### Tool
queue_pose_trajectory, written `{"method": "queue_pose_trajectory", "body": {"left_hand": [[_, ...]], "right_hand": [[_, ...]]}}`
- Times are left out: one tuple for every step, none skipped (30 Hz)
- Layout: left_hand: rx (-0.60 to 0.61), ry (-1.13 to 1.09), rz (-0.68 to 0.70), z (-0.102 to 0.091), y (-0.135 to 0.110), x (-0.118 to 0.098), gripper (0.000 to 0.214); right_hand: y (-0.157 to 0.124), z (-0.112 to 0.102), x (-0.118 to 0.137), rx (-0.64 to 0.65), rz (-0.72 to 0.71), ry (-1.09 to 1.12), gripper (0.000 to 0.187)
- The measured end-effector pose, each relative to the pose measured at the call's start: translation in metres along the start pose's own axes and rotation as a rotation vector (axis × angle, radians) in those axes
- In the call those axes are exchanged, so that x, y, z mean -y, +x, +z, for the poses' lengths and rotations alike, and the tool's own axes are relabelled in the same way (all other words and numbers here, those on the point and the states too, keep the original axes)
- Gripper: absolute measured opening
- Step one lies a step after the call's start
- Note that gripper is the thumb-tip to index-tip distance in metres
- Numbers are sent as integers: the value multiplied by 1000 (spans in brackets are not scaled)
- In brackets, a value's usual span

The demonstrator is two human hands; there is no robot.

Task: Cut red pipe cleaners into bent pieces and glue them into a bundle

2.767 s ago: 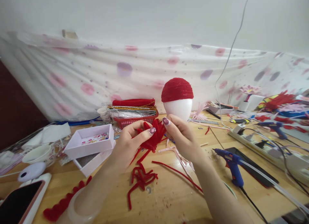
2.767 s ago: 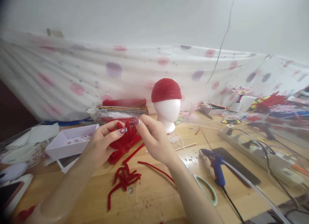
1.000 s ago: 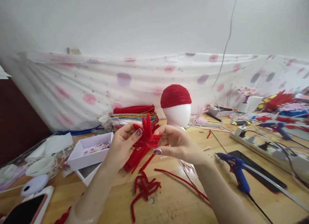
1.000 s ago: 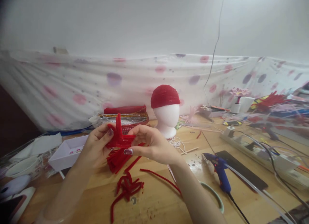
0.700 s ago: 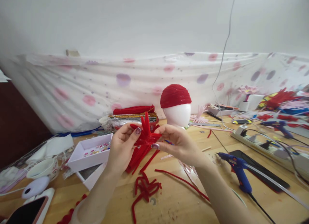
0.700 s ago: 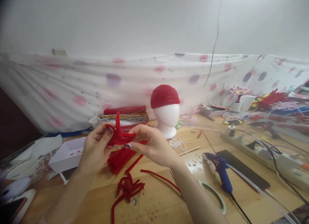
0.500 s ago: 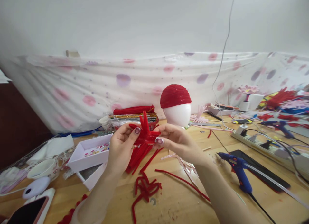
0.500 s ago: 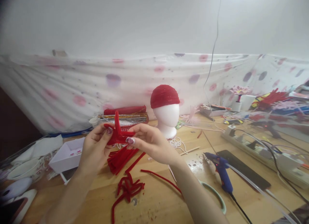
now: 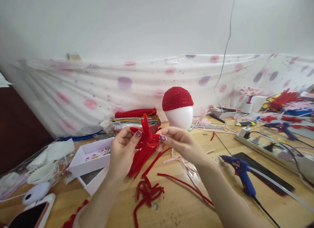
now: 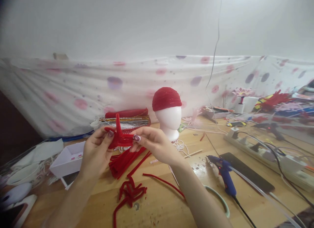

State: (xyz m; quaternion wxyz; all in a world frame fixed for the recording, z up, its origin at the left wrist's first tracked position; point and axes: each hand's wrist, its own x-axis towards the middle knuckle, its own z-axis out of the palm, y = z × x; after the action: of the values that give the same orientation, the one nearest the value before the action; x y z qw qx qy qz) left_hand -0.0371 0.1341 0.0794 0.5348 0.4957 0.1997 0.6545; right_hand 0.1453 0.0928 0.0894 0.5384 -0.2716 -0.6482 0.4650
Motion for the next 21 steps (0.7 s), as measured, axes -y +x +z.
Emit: {"method": "queue_pose_trajectory", "body": {"left_hand": [[4, 16, 5, -1, 0, 1, 29], [7, 34, 14, -2, -1, 2, 28], [9, 54, 29, -3, -1, 3, 27], [8, 75, 48, -4, -2, 4, 26], [4, 98, 72, -5, -2, 5, 24], [0, 120, 95, -6, -2, 6, 23], [-5, 140, 114, -7, -3, 6, 21], [-9, 155, 129, -7, -3, 7, 21], [-12, 167, 139, -7, -4, 7, 20], [-16, 177, 146, -8, -4, 7, 20], [-20, 186, 150, -8, -4, 6, 20], [-24, 192, 151, -8, -4, 6, 20], [-27, 197, 150, -8, -4, 6, 20], [-29, 200, 149, -8, -4, 6, 20], [-30, 199, 149, -8, -4, 6, 20], [-31, 197, 149, -8, -4, 6, 21], [-32, 196, 150, -8, -4, 6, 21], [-30, 196, 152, -7, -4, 6, 21], [-28, 196, 152, -7, -5, 6, 21], [-24, 196, 147, -7, -5, 6, 20], [-17, 194, 140, -6, -5, 6, 20]], "right_hand": [[0, 0, 0, -9, 3, -10, 20], [0, -1, 0, -16, 11, -20, 20], [0, -1, 0, -22, 22, -27, 20], [0, -1, 0, -24, 33, -28, 20], [-1, -2, 0, -25, 43, -22, 20], [-1, -2, 0, -24, 51, -8, 21], [-1, -2, 0, -22, 57, 11, 22], [-1, -3, 0, -20, 65, 28, 23], [-1, -3, 0, -16, 74, 42, 24], [-1, -3, 0, -13, 84, 51, 25], [-1, -3, 1, -9, 92, 56, 26], [-1, -4, 1, -4, 97, 62, 25], [-1, -4, 0, -1, 98, 69, 25], [-1, -4, 0, 1, 96, 77, 24], [-1, -3, 0, 2, 94, 82, 24], [-1, -3, 0, -1, 93, 82, 24], [-1, -3, -1, -6, 91, 78, 24], [0, -3, -1, -13, 89, 68, 24], [0, -3, -1, -20, 84, 57, 24], [0, -3, -2, -27, 78, 47, 24], [0, -3, -2, -32, 71, 39, 23]]}}
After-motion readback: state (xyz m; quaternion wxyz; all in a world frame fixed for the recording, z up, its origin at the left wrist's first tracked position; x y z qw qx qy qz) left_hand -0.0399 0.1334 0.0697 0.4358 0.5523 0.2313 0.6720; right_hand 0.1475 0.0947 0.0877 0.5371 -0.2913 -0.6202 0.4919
